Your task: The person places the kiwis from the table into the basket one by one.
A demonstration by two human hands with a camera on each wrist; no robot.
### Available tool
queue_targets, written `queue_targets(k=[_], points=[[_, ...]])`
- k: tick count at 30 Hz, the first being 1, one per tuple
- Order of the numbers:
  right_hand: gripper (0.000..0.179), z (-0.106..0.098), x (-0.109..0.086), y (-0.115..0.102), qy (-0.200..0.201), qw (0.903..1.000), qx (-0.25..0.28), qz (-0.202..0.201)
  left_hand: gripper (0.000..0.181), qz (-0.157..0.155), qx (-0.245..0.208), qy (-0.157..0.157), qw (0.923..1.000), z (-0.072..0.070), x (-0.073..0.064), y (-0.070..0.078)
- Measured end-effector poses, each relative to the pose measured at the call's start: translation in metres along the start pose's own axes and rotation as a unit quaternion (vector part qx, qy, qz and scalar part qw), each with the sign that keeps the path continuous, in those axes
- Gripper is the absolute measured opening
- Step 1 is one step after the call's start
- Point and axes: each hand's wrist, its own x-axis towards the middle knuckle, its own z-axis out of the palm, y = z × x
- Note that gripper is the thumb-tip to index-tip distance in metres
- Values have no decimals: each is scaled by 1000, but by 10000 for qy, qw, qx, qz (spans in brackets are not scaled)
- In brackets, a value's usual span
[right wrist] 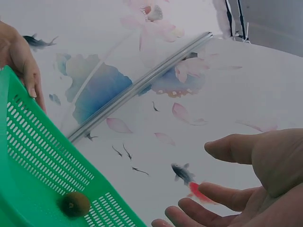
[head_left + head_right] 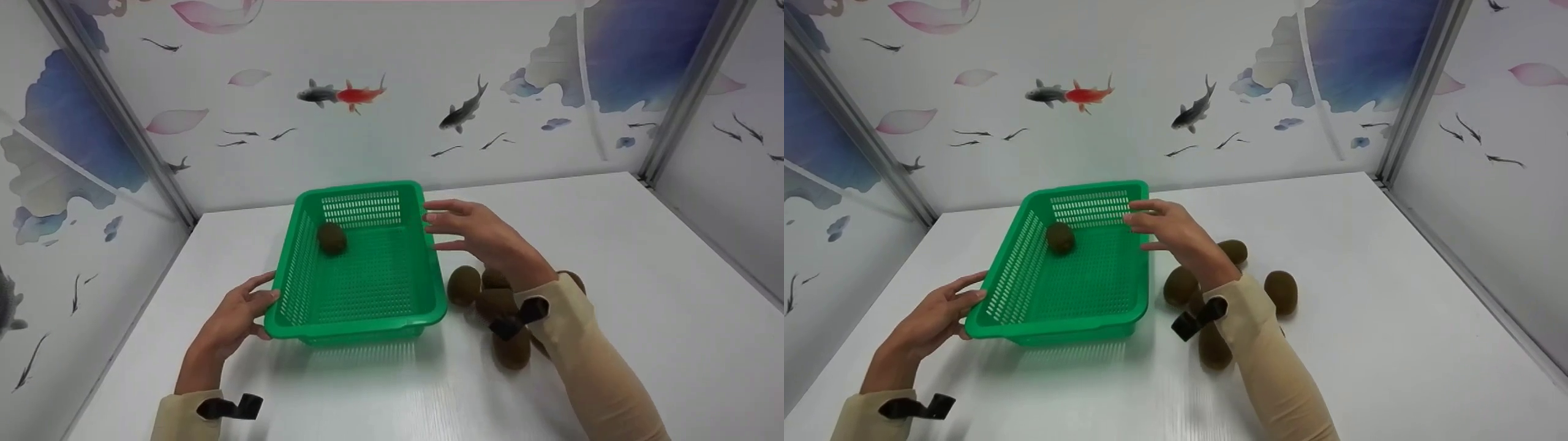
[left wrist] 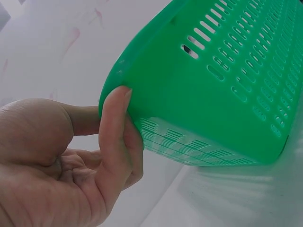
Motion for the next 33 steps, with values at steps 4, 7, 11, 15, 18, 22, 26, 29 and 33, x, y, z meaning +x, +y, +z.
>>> queue_targets(k=[4, 7, 11, 15, 18, 22, 26, 29, 33], points=[[56, -10, -10, 5, 101, 9996, -257, -5, 63, 14, -2, -26, 10000, -1, 0, 0], [57, -17, -17, 10, 178, 9993, -310, 53, 62, -23, 16, -19, 10000, 0, 1, 0], [58, -28, -25, 15, 233, 9991, -339, 124, 62, -80, 19, 1, 10000, 0, 1, 0], [59, -40, -33, 23, 280, 9993, -224, 138, 62, -92, 16, 16, 10000, 0, 1, -1], [60, -48, -40, 27, 375, 9991, -136, 171, 62, -79, 26, 11, 10000, 1, 1, -1], [61, -58, -47, 30, 559, 9980, -170, 261, 62, -62, 30, 3, 10000, 0, 1, -1], [64, -68, -56, 34, 685, 9969, -210, 311, 62, -32, 3, -20, 10000, 0, 1, -1], [67, -75, -60, 40, 719, 9966, -210, 336, 61, -21, -4, -39, 10000, 0, 1, -1], [72, -85, -64, 48, 762, 9959, -263, 406, 61, -26, 6, -38, 10000, 0, 1, 0]])
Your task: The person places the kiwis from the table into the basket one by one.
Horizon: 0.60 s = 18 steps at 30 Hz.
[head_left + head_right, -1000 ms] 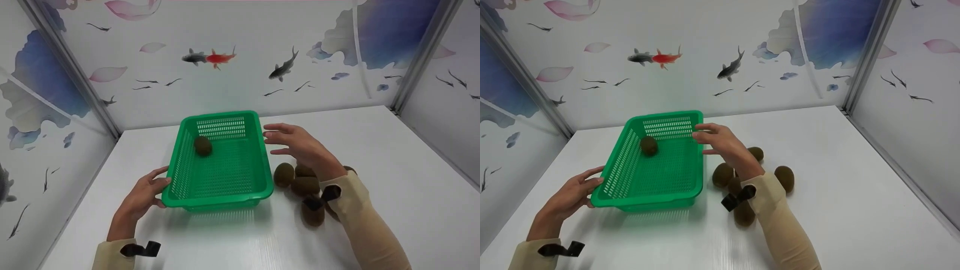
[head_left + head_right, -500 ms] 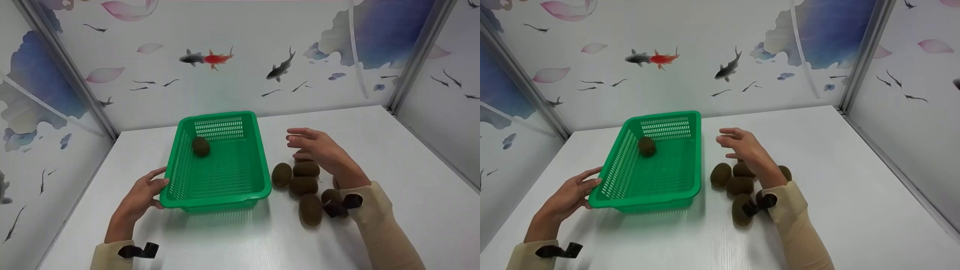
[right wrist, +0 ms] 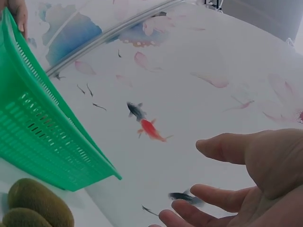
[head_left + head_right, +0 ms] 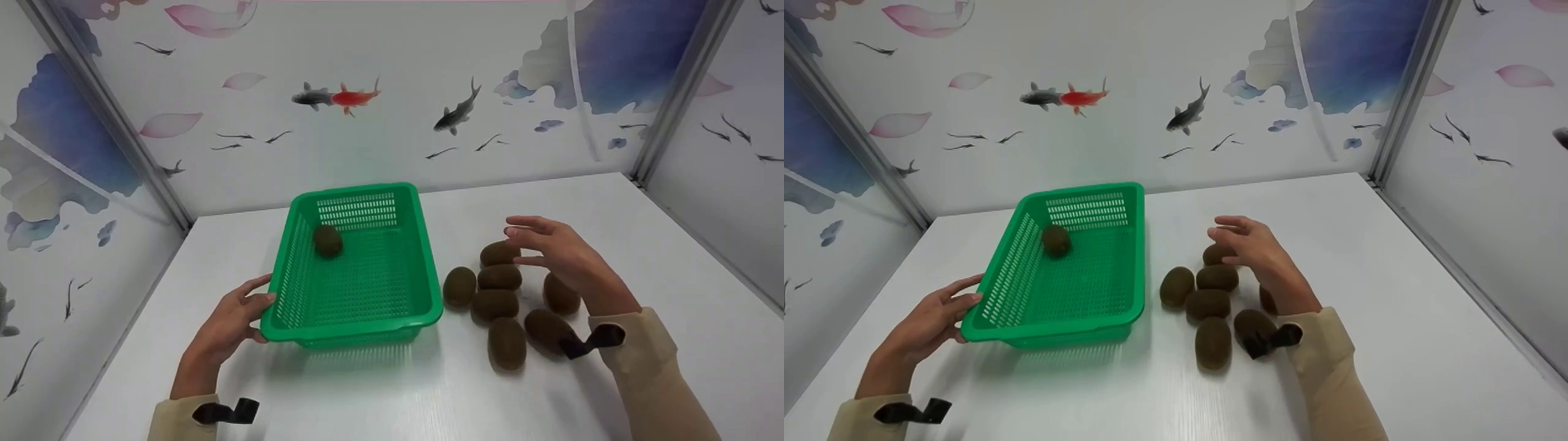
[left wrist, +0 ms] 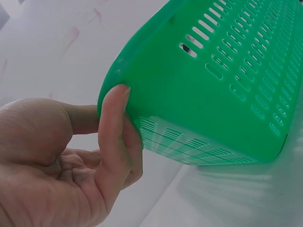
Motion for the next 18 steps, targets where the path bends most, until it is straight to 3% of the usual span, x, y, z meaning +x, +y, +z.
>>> queue_targets(k=[18], points=[[83, -50, 0, 32, 300, 9967, -455, 604, 61, -12, -21, 38, 10000, 0, -1, -3]])
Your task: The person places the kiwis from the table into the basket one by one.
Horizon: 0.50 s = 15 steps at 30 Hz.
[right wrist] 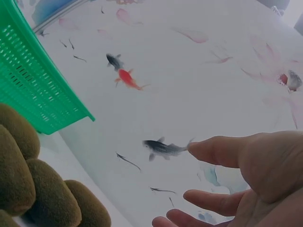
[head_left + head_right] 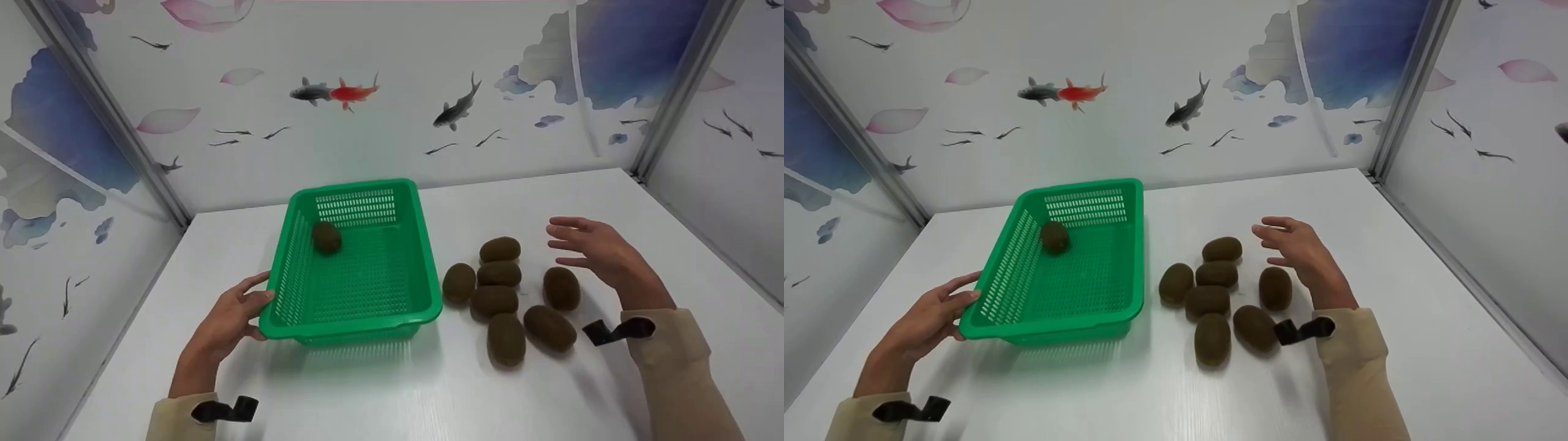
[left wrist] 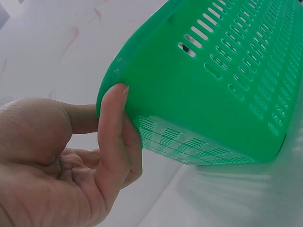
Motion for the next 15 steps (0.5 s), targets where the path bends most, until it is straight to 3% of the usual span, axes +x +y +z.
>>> queue_targets(k=[15], points=[[87, -21, 5, 32, 65, 9980, 22, 631, 62, -6, -10, -98, 10000, -1, 0, 2]])
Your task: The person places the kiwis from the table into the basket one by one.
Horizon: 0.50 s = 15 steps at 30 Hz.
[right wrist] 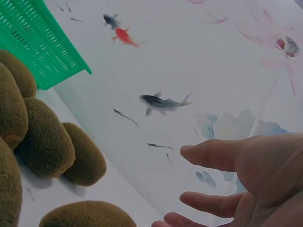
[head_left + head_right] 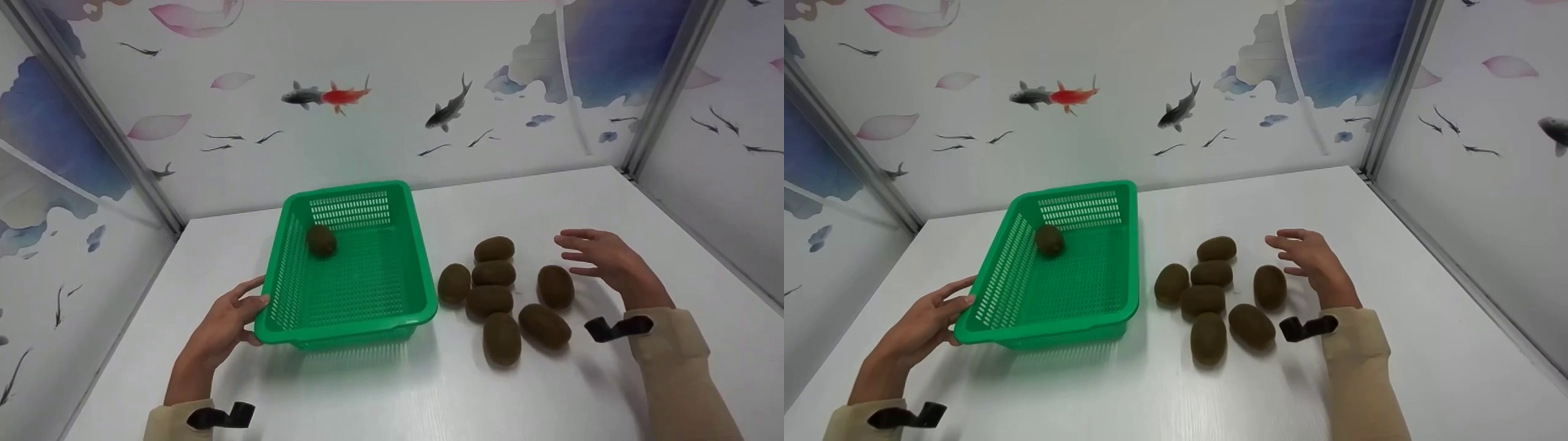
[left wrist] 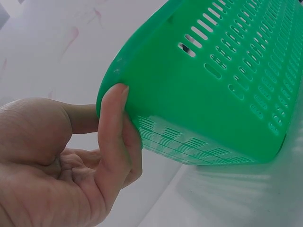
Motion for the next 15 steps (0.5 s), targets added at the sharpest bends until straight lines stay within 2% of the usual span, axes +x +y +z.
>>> queue_targets(k=[15], points=[[94, 0, 11, 22, -496, 9968, -110, 621, 60, 35, -8, 27, 10000, 0, 1, -2]])
